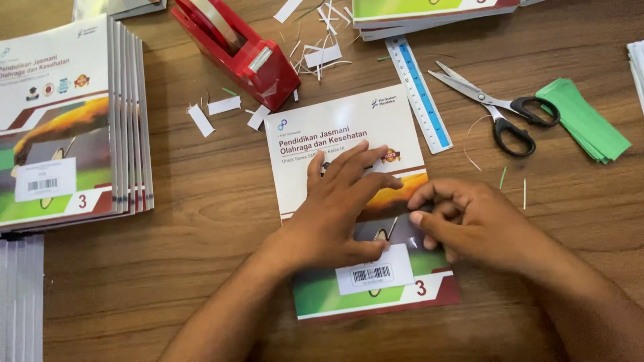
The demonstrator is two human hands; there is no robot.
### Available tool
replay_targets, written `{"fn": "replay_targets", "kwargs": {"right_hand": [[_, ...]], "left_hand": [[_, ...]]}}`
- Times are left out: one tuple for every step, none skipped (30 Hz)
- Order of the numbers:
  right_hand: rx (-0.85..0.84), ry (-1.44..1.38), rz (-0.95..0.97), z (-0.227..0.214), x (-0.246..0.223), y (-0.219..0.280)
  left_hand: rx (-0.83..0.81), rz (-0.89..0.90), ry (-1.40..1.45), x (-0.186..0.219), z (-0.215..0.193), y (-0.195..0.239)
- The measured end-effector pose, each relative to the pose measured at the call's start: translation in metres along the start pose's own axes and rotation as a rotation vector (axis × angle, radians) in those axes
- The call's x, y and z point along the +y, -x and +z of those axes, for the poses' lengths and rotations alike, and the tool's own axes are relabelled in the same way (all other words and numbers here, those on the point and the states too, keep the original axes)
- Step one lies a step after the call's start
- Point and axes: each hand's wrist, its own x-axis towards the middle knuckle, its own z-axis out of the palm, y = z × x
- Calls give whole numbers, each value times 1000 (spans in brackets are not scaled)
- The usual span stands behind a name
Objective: The person applies barcode stickers to the covers of textbooks using a tape dispenser to secure them. They then use scissors to trim the excess sticker material from the edges of the books.
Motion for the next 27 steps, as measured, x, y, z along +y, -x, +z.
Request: {"fn": "replay_targets", "kwargs": {"right_hand": [[0, -4, 3, -1, 1, -1], [-8, 2, -10, -1, 1, -1], [-18, 8, -20, -2, 3, -2], [-20, 4, -15, -1, 1, -1], [-16, 42, -14, -1, 0, -1], [-11, 80, -13, -1, -2, -1], [-14, 78, -8, 0, -2, -1], [-10, 101, -22, 0, -3, -1], [-6, 125, -38, 1, -3, -1], [-8, 124, -35, 0, -2, -2], [-15, 104, -41, 0, -1, -3], [-21, 83, -48, 0, 0, -3], [-21, 81, -48, 0, -1, -3], [-16, 137, -38, 0, -3, -2], [-9, 193, -28, 0, -5, -2], [-8, 191, -27, 0, -5, -2], [-4, 183, -37, 0, -4, -3], [1, 175, -47, 1, -4, -3], [2, 176, -50, 2, -6, -2], [9, 205, -27, 2, -8, 0], [17, 233, -5, 3, -11, 1], [19, 233, -9, 4, -11, 1], [19, 194, -32, 4, -11, 2], [19, 154, -54, 5, -11, 3], [20, 157, -58, 4, -11, 2], [20, 163, -55, 4, -10, 2], [20, 170, -55, 4, -10, 2]], "left_hand": [[-5, 0, 1, 1, -1, 0], [-4, -12, 9, 1, -2, -1], [-5, -26, 19, 2, -2, -1], [-11, -28, 23, 3, -2, -2], [-20, -38, 9, 3, -2, -2], [-28, -48, -5, 4, -1, -3], [-31, -51, -1, 6, 0, -4], [0, -62, -27, 8, 0, -5], [33, -72, -54, 11, 1, -5], [30, -74, -52, 11, 4, -6], [48, -83, -59, 11, 6, -7], [66, -93, -66, 12, 8, -7], [64, -92, -66, 12, 10, -8], [73, -99, -79, 12, 11, -9], [81, -105, -92, 12, 12, -9], [79, -103, -91, 11, 14, -10], [94, -103, -105, 11, 16, -11], [108, -102, -119, 10, 17, -11], [111, -101, -122, 12, 18, -12], [145, -107, -146, 14, 19, -13], [181, -111, -172, 15, 20, -13], [184, -109, -175, 17, 21, -14], [230, -103, -176, 19, 23, -14], [277, -96, -177, 22, 25, -14], [281, -95, -179, 18, 24, -14], [253, -68, -190, 14, 24, -13], [226, -40, -204, 10, 23, -13]]}}
